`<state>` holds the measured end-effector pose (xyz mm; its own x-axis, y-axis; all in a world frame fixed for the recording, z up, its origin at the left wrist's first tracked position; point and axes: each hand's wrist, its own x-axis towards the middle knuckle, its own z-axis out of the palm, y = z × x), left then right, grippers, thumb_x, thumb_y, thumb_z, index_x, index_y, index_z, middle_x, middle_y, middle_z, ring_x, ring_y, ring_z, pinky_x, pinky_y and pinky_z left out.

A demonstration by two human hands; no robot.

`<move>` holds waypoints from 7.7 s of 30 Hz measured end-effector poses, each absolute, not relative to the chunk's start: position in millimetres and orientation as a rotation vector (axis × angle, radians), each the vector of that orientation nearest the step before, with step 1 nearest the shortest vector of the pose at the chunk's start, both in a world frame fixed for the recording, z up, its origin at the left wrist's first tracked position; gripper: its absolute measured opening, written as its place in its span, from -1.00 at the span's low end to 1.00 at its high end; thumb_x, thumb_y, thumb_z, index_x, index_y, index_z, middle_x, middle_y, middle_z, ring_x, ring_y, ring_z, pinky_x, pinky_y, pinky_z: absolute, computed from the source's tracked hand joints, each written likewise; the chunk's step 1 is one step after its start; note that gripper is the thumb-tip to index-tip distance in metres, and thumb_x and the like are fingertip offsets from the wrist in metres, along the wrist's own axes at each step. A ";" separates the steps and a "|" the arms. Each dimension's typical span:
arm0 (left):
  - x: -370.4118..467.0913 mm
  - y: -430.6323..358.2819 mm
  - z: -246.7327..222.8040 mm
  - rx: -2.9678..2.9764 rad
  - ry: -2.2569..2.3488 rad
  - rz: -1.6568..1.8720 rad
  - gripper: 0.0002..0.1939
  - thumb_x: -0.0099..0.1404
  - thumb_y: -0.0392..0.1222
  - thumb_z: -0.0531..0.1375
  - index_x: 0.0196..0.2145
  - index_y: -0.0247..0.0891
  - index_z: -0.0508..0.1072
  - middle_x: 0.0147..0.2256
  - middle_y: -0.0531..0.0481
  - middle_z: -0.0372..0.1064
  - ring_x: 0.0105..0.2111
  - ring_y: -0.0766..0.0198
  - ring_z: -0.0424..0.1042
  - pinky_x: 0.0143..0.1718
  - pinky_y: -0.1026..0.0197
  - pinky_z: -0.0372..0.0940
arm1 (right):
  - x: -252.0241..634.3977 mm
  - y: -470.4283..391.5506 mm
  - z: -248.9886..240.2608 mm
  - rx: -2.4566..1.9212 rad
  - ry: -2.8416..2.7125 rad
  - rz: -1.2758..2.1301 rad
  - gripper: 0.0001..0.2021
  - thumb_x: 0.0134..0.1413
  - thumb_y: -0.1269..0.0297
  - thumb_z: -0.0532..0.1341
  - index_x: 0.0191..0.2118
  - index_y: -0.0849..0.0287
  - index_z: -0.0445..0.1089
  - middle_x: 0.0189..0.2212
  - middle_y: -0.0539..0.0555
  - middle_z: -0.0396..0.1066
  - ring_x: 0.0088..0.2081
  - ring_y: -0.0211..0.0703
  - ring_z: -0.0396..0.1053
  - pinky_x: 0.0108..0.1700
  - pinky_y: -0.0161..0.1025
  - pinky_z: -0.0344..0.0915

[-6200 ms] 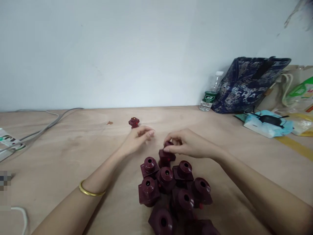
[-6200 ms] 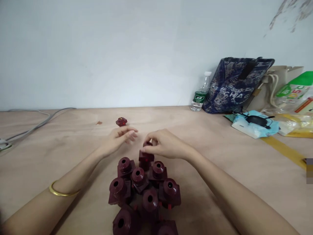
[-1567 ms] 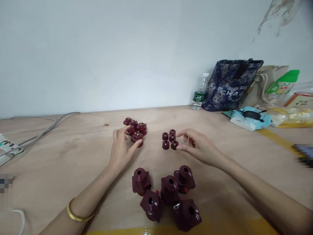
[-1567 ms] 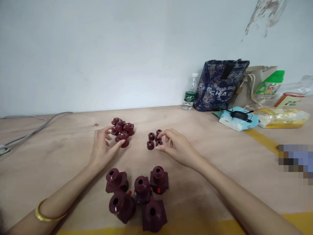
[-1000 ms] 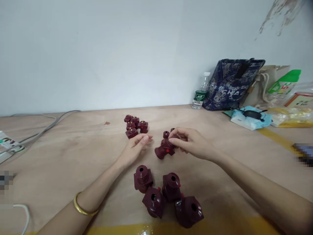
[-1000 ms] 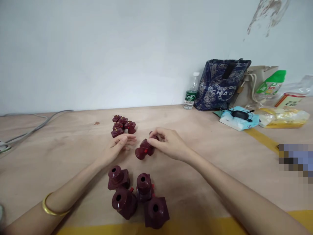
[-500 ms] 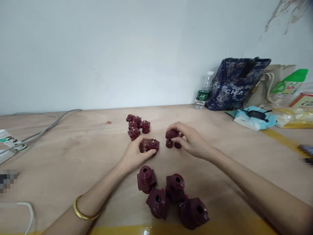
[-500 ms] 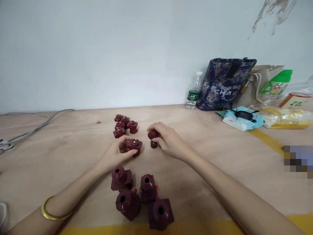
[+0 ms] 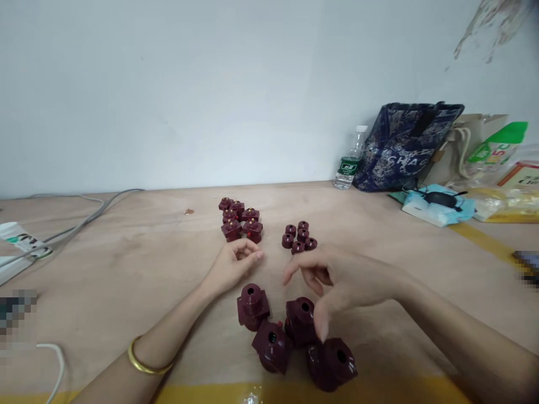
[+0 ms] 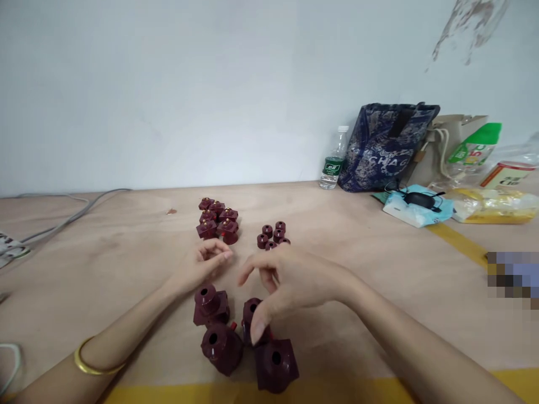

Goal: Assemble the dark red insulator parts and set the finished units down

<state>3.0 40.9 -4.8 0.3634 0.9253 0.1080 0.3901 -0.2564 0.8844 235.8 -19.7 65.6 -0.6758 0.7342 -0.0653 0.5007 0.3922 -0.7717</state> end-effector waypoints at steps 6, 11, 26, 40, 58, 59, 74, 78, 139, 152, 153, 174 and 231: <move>10.6 32.8 -0.4 1.579 0.807 0.770 -0.54 0.18 0.14 0.18 -0.13 -0.29 0.41 -0.23 -0.12 0.44 -0.27 0.24 0.42 -0.28 0.22 0.32 | 233.2 -7.4 48.3 -1.180 -2.150 1.038 -0.81 0.11 0.21 0.17 -0.26 0.18 0.46 -0.58 -0.08 0.26 -0.55 -0.35 0.17 -0.53 -0.38 0.08; 10.4 34.5 9.0 2.015 0.946 0.835 -0.40 -0.05 0.04 0.39 -0.07 -0.22 0.40 -0.13 -0.10 0.44 -0.16 0.09 0.40 -0.10 0.08 0.28 | 212.6 6.5 17.5 -1.239 -1.594 1.262 -0.76 0.15 0.08 0.10 -0.24 0.17 0.27 -0.58 -0.07 0.30 -0.62 -0.29 0.28 -0.57 -0.34 0.25; -10.8 46.3 -5.3 2.102 1.343 0.933 -0.57 0.12 0.06 0.26 -0.14 -0.22 0.31 -0.17 -0.07 0.35 -0.23 0.16 0.40 -0.18 0.10 0.29 | 234.8 10.4 15.8 -1.149 -2.463 0.163 -0.80 0.02 0.48 0.20 -0.20 0.19 0.43 -0.22 0.17 0.33 -0.17 -0.03 0.28 -0.13 -0.10 0.27; 2.7 29.7 5.8 1.768 0.996 0.627 -0.69 0.16 0.04 0.23 -0.41 -0.29 0.35 -0.62 0.14 0.19 -0.62 0.40 0.23 -0.59 0.33 0.12 | 237.8 -58.6 85.2 -1.150 -2.503 1.349 -0.81 -0.06 0.43 0.26 -0.28 0.02 0.52 -0.45 -0.06 0.49 -0.47 -0.25 0.38 -0.50 -0.38 0.22; 2.4 29.0 17.8 2.321 1.030 0.774 -0.57 0.11 0.04 0.28 -0.10 -0.19 0.40 -0.30 -0.01 0.40 -0.29 0.18 0.37 -0.24 0.16 0.26 | 206.4 0.4 14.0 -1.103 -2.008 0.643 -0.87 0.16 0.33 0.11 -0.16 0.13 0.29 -0.34 0.05 0.41 -0.34 -0.18 0.37 -0.30 -0.24 0.31; 2.0 27.8 16.7 2.215 1.004 0.733 -0.60 0.14 0.03 0.25 -0.10 -0.19 0.38 -0.33 0.02 0.40 -0.33 0.21 0.38 -0.29 0.19 0.26 | 211.7 0.8 16.7 -1.031 -2.098 0.534 -0.84 0.14 0.42 0.09 -0.15 0.13 0.30 -0.26 0.08 0.41 -0.25 -0.15 0.36 -0.21 -0.20 0.30; 1.8 39.3 8.5 2.684 1.051 0.540 -0.58 0.19 -0.03 0.23 0.00 -0.17 0.38 -0.19 -0.10 0.32 -0.16 0.06 0.33 -0.13 0.05 0.27 | 249.8 -0.5 30.1 -1.431 -2.396 0.491 -0.87 0.04 0.21 0.22 -0.32 0.13 0.33 -0.50 -0.02 0.36 -0.48 -0.19 0.28 -0.44 -0.29 0.14; 1.2 36.0 3.6 2.494 1.145 0.628 -0.72 0.27 -0.09 0.14 -0.09 -0.20 0.36 -0.20 -0.08 0.36 -0.21 0.12 0.38 -0.17 0.09 0.28 | 249.3 -0.5 27.9 -1.454 -2.379 0.522 -0.90 0.06 0.30 0.16 -0.28 0.15 0.27 -0.47 0.00 0.36 -0.46 -0.20 0.28 -0.43 -0.30 0.13; 21.2 22.2 13.3 2.007 0.995 0.816 -0.45 -0.13 -0.06 0.43 -0.16 -0.19 0.40 -0.20 -0.01 0.40 -0.19 0.12 0.37 -0.15 0.13 0.25 | 210.4 -12.5 7.5 -1.248 -1.473 1.238 -0.76 0.15 0.05 0.11 -0.27 0.12 0.16 -0.61 -0.13 0.25 -0.62 -0.28 0.27 -0.61 -0.34 0.20; 11.8 19.8 24.6 1.941 1.055 0.673 -0.64 0.00 -0.18 0.32 -0.31 -0.21 0.23 -0.42 0.14 0.30 -0.39 0.30 0.30 -0.38 0.27 0.17 | 211.6 -20.7 16.1 -1.087 -2.143 0.527 -0.58 0.12 0.34 0.18 0.10 0.10 0.16 0.00 0.17 0.30 -0.08 -0.06 0.30 -0.09 -0.14 0.28; 12.4 19.9 23.2 2.006 1.099 0.717 -0.64 -0.01 -0.17 0.32 -0.33 -0.21 0.23 -0.43 0.15 0.29 -0.40 0.31 0.28 -0.38 0.27 0.15 | 209.5 -20.6 14.1 -1.160 -2.101 0.571 -0.57 0.12 0.27 0.19 0.11 0.11 0.15 -0.03 0.16 0.32 -0.15 -0.08 0.34 -0.14 -0.15 0.30; -12.8 53.9 6.8 2.080 1.594 1.155 -0.34 0.05 0.00 0.30 0.03 -0.20 0.13 -0.16 -0.06 0.22 -0.19 0.13 0.31 -0.19 0.08 0.26 | 225.9 -7.8 3.6 -1.446 -2.275 0.006 -0.67 0.16 0.31 0.13 0.05 0.17 0.28 -0.17 0.20 0.30 -0.21 -0.03 0.30 -0.20 -0.13 0.25; 14.4 52.8 -16.1 2.182 1.594 1.073 -0.49 0.18 0.11 0.19 0.02 -0.14 0.29 -0.17 -0.06 0.31 -0.26 0.14 0.34 -0.23 0.09 0.27 | 245.2 0.9 3.2 -1.489 -2.365 0.053 -0.64 0.16 0.28 0.15 0.08 0.17 0.29 -0.05 0.19 0.38 -0.10 0.01 0.37 -0.10 -0.10 0.32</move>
<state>14.4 52.8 -16.1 0.1385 0.8973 0.4192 0.7262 -0.3798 0.5731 245.2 0.9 3.2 -0.3897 0.8811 0.2680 0.8683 0.4486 -0.2120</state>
